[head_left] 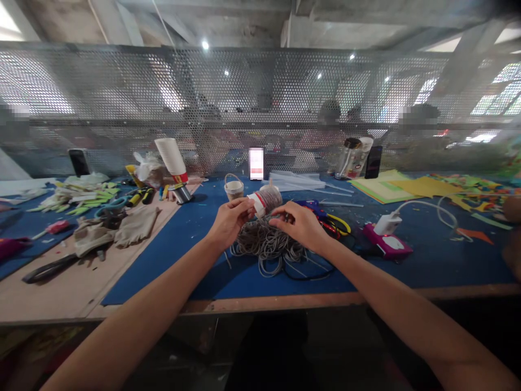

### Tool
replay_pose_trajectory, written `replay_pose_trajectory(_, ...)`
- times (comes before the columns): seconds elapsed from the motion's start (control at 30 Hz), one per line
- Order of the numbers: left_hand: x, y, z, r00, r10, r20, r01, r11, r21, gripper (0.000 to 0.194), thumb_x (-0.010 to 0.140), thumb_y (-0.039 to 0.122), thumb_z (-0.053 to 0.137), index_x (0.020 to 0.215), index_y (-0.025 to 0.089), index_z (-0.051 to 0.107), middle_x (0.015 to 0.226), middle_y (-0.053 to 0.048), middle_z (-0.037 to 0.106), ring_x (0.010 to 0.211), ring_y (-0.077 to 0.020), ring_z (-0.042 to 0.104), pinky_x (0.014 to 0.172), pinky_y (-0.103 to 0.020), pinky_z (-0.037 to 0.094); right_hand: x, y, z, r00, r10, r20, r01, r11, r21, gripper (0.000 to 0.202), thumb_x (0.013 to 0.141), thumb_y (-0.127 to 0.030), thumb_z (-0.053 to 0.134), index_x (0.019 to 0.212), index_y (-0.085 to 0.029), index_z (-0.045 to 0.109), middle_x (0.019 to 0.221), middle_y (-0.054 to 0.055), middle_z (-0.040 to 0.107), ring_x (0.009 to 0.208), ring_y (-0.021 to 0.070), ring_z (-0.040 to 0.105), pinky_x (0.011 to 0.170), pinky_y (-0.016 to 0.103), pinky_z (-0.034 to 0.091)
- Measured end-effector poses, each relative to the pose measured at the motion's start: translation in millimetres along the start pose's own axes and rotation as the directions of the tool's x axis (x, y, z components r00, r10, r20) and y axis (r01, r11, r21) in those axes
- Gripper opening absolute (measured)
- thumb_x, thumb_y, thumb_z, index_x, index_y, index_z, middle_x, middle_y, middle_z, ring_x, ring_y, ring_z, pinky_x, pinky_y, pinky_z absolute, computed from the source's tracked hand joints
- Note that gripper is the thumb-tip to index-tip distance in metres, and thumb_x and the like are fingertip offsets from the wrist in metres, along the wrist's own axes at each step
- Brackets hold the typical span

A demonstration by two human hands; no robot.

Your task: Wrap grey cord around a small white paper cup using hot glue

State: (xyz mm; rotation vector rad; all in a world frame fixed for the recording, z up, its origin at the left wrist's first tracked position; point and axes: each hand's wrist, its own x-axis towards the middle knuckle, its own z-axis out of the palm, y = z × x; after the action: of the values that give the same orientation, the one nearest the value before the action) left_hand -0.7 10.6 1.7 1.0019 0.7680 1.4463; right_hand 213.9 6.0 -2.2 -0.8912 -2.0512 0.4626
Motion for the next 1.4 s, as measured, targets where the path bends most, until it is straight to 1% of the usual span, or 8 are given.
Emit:
replay_pose_trajectory(0.07,1,0,0.0,1.000,0.004,0.007,-0.004,1.000,-0.026,0.023,0.066,0.025,0.085,0.078,0.010,0.072,0.070,-0.002,0.063,0.064,-0.0087,0.057,0.063,-0.022,0.046,-1,2,6,0.998,-0.053,0.022,0.054,0.997,-0.058,0.026,0.085,-0.047,0.070,0.099,-0.025,0.072,0.082,0.000,0.062,0.069,0.0130,0.057,0.066,0.026,0.046)
replay_pose_trajectory(0.2,2,0,-1.8,1.000,-0.001,0.018,0.002,0.999,-0.047,0.022,0.067,0.025,0.085,0.078,0.010,0.072,0.071,-0.002,0.063,0.066,-0.0088,0.057,0.064,-0.022,0.046,-2,-2,8,0.995,-0.090,0.031,0.090,0.996,-0.003,0.015,0.089,-0.037,0.067,0.088,-0.023,0.071,0.087,0.002,0.061,0.073,0.0131,0.059,0.069,0.027,0.047)
replay_pose_trajectory(0.3,2,0,-2.3,1.000,-0.001,0.020,0.002,1.000,-0.025,0.021,0.069,0.026,0.084,0.079,0.011,0.072,0.071,-0.002,0.063,0.066,-0.0086,0.058,0.066,-0.022,0.047,-2,-7,3,0.999,0.011,0.041,-0.016,0.991,0.129,0.016,0.091,-0.037,0.061,0.093,-0.022,0.064,0.092,0.002,0.066,0.066,0.0118,0.062,0.065,0.027,0.049)
replay_pose_trajectory(0.43,0,1,-0.4,0.999,0.029,0.019,-0.030,0.999,0.043,0.023,0.068,0.029,0.084,0.078,0.011,0.073,0.071,-0.002,0.064,0.064,-0.0088,0.057,0.066,-0.023,0.047,-1,-9,-4,0.991,0.120,0.053,-0.130,0.954,0.268,0.016,0.092,-0.038,0.056,0.099,-0.023,0.057,0.079,-0.001,0.068,0.054,0.0114,0.060,0.058,0.027,0.049)
replay_pose_trajectory(0.6,-4,2,3.2,0.998,0.046,0.031,-0.050,0.987,0.153,0.024,0.066,0.031,0.085,0.077,0.012,0.076,0.071,-0.004,0.066,0.063,-0.0101,0.056,0.063,-0.023,0.045,1,-9,-8,0.991,-0.007,-0.132,0.012,0.999,0.040,0.010,0.090,-0.033,0.061,0.092,-0.024,0.066,0.081,0.001,0.066,0.072,0.0147,0.060,0.069,0.028,0.049)
replay_pose_trajectory(0.8,-6,0,5.4,0.993,0.078,0.085,-0.098,0.960,0.262,0.019,0.069,0.031,0.082,0.077,0.014,0.078,0.071,-0.005,0.069,0.063,-0.0115,0.057,0.061,-0.024,0.044,0,-13,-13,0.971,-0.102,-0.218,0.086,0.993,-0.080,0.010,0.092,-0.034,0.062,0.093,-0.027,0.070,0.084,0.002,0.060,0.072,0.0155,0.057,0.071,0.031,0.050)
replay_pose_trajectory(1.03,-5,-6,2.7,0.987,0.106,0.125,-0.145,0.916,0.374,0.020,0.070,0.034,0.081,0.081,0.017,0.079,0.072,-0.005,0.070,0.061,-0.0120,0.055,0.060,-0.025,0.044,1,-10,-12,0.961,-0.119,-0.251,0.099,0.991,-0.090,0.009,0.092,-0.035,0.064,0.095,-0.030,0.071,0.086,0.001,0.057,0.073,0.0154,0.057,0.071,0.032,0.051)
replay_pose_trajectory(1.4,-13,2,8.9,0.974,0.077,0.212,-0.171,0.867,0.468,0.020,0.073,0.033,0.078,0.082,0.016,0.078,0.075,-0.004,0.070,0.064,-0.0124,0.056,0.064,-0.025,0.044,2,-12,-15,0.948,-0.166,-0.271,0.129,0.980,-0.151,0.007,0.091,-0.029,0.065,0.093,-0.029,0.071,0.082,0.000,0.053,0.073,0.0139,0.055,0.069,0.030,0.048)
